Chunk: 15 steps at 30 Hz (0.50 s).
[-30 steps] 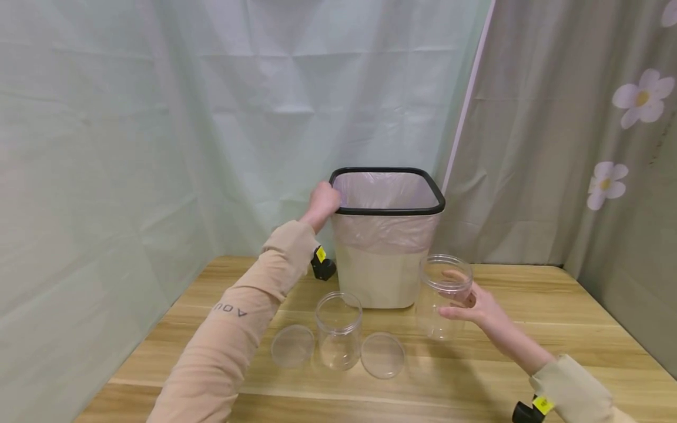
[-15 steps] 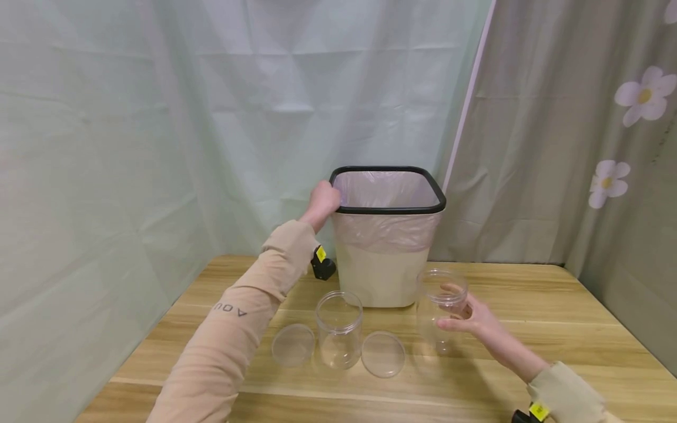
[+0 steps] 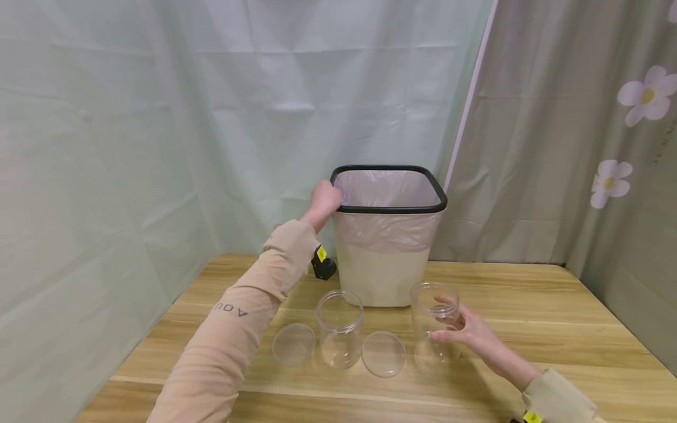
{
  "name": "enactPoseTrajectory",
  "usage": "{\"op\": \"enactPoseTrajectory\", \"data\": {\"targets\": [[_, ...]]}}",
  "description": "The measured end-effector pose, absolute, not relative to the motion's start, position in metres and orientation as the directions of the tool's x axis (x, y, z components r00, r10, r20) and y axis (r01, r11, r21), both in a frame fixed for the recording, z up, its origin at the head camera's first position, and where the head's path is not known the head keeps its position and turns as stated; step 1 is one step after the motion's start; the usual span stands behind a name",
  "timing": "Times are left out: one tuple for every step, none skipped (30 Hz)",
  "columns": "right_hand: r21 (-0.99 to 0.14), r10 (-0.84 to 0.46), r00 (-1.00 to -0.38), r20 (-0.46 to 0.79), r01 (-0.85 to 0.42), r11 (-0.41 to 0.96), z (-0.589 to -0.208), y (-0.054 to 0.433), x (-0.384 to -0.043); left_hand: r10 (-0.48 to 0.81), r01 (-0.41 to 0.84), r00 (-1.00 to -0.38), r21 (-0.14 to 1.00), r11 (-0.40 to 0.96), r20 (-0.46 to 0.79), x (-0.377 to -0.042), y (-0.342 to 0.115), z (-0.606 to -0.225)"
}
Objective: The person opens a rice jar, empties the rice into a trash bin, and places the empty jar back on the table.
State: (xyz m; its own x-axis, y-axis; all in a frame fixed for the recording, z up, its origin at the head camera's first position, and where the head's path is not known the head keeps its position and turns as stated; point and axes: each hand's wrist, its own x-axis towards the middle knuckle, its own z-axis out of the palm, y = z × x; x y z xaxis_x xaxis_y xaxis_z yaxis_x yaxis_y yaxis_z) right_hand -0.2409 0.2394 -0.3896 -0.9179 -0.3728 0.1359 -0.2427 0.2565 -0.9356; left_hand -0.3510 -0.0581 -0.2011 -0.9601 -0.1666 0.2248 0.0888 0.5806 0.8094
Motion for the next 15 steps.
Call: {"op": "enactPoseTrajectory", "data": {"targets": [[-0.937,-0.373,-0.918,0.136,-0.242,0.253,-0.39,0.239,-0.241,-0.167,0.089,-0.96,0.809,0.581,0.225,-0.351,-0.058,-0.201],[-0.935,-0.376,-0.916,0.141,-0.247,0.253,-0.391,0.239,-0.24,-0.169,0.089,-0.959,0.808,0.582,0.227,-0.351,-0.059,-0.201],[-0.936,-0.373,-0.917,0.141,-0.247,0.252,-0.392,0.239,-0.24,-0.17,0.089,-0.959,0.81,0.58,0.227,-0.351,-0.059,-0.201],[-0.935,-0.376,-0.915,0.146,-0.252,0.25,-0.393,0.238,-0.24,-0.171,0.088,-0.959,0.811,0.579,0.226,-0.35,-0.059,-0.2],[-0.934,-0.374,-0.915,0.151,-0.256,0.248,-0.394,0.238,-0.24,-0.172,0.086,-0.959,0.812,0.577,0.224,-0.35,-0.059,-0.2],[-0.934,-0.373,-0.915,0.154,-0.258,0.249,-0.395,0.238,-0.24,-0.173,0.084,-0.96,0.815,0.574,0.221,-0.35,-0.059,-0.2],[-0.935,-0.371,-0.916,0.156,-0.258,0.244,-0.396,0.237,-0.24,-0.174,0.084,-0.96,0.815,0.573,0.221,-0.349,-0.06,-0.2],[-0.935,-0.371,-0.915,0.16,-0.261,0.241,-0.398,0.237,-0.24,-0.174,0.082,-0.96,0.817,0.571,0.218,-0.349,-0.06,-0.2],[-0.936,-0.37,-0.915,0.162,-0.261,0.236,-0.399,0.236,-0.24,-0.174,0.082,-0.961,0.82,0.567,0.216,-0.349,-0.06,-0.2],[-0.937,-0.37,-0.915,0.164,-0.261,0.23,-0.4,0.236,-0.24,-0.173,0.081,-0.961,0.822,0.564,0.214,-0.348,-0.06,-0.2],[-0.938,-0.369,-0.915,0.165,-0.262,0.229,-0.401,0.236,-0.24,-0.173,0.08,-0.962,0.826,0.558,0.211,-0.348,-0.061,-0.201],[-0.937,-0.368,-0.915,0.167,-0.264,0.231,-0.401,0.236,-0.24,-0.172,0.081,-0.962,0.828,0.555,0.21,-0.348,-0.061,-0.201],[-0.937,-0.369,-0.915,0.166,-0.263,0.23,-0.402,0.236,-0.24,-0.172,0.083,-0.962,0.829,0.553,0.211,-0.348,-0.062,-0.201],[-0.938,-0.366,-0.917,0.161,-0.258,0.233,-0.402,0.236,-0.24,-0.173,0.084,-0.962,0.832,0.549,0.211,-0.348,-0.062,-0.201],[-0.938,-0.366,-0.917,0.158,-0.255,0.235,-0.402,0.237,-0.239,-0.174,0.087,-0.961,0.832,0.548,0.215,-0.348,-0.062,-0.202]]}}
